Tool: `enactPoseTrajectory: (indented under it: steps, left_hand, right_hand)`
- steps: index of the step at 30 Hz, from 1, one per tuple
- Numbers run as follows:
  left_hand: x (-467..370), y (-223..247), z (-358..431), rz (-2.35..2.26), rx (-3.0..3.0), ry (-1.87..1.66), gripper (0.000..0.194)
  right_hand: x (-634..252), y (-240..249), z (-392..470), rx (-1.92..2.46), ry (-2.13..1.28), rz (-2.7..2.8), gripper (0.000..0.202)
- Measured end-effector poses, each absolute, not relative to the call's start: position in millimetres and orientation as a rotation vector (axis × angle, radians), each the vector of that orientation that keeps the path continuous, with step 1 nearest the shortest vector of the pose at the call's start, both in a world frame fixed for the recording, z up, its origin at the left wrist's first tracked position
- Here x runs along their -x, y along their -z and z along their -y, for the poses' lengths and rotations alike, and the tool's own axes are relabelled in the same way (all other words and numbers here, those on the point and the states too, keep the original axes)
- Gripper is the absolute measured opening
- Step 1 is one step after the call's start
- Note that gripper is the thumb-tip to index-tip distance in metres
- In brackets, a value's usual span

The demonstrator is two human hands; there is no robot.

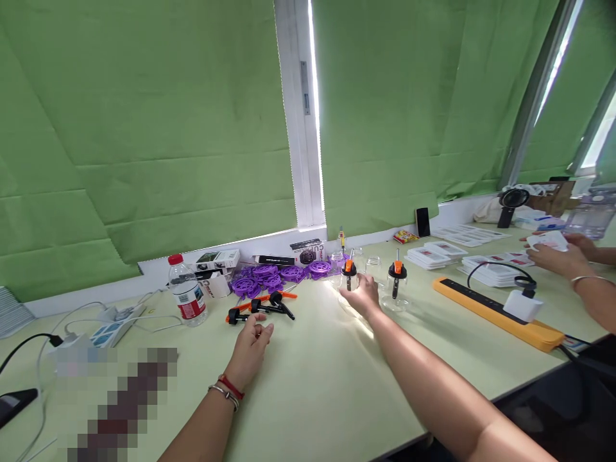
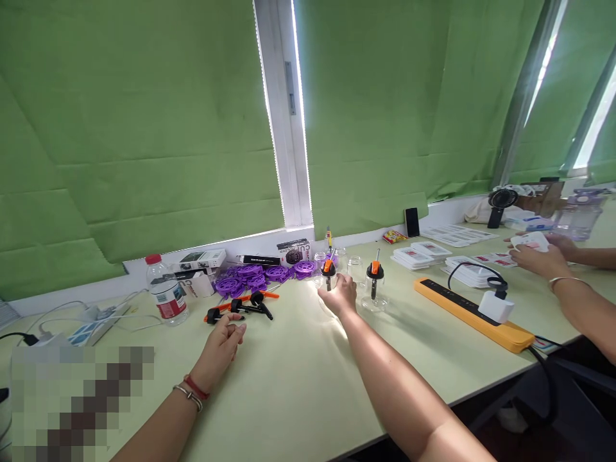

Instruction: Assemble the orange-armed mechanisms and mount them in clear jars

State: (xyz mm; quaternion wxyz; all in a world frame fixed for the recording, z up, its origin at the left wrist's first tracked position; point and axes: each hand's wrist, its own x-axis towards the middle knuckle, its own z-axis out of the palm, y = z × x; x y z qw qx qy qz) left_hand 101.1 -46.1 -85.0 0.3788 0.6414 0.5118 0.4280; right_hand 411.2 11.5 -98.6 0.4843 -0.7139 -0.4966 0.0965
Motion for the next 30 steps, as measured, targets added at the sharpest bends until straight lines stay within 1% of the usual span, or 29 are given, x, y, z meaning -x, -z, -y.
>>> enactPoseTrajectory:
  steps: [3,6,13,18,20,22,26,30]
  left_hand:
    - [-102.1,84.3,46.3,-1.307,-1.632,-1.096,0.047]
    - [-102.1,85.0,46.2,-1.296,-1.639,-1.092,0.046]
    - [-102.0,87.3,46.1,-1.305,-1.649,-1.072,0.046]
    - [-101.5,88.4,45.0,-1.33,-1.677,-1.093,0.046]
    - [-100.4,89.4,43.9,-1.352,-1.694,-1.108,0.044]
    - [-99.0,90.6,42.4,-1.377,-1.705,-1.119,0.041]
    - [-96.1,93.0,39.9,-1.413,-1.706,-1.116,0.037]
    - [-95.1,95.0,39.2,-1.411,-1.699,-1.126,0.034]
  right_hand:
    - [-412.4,95.7,-12.2,1.636,-0.06,1.123,0.046]
    - [-418.3,99.7,-17.1,1.585,0.039,1.027,0.043]
    - [-440.6,113.1,-30.8,1.735,-0.058,0.909,0.059]
    - [-462.0,122.8,-38.2,1.877,-0.105,0.899,0.082]
    - [-470.6,126.2,-42.0,1.926,-0.128,0.896,0.088]
    - [-477.5,128.4,-45.6,1.966,-0.163,0.913,0.089]
    - [-482.3,128.9,-47.7,2.028,-0.193,0.92,0.08]
    - [-476.3,123.4,-42.5,1.949,-0.1,0.912,0.079]
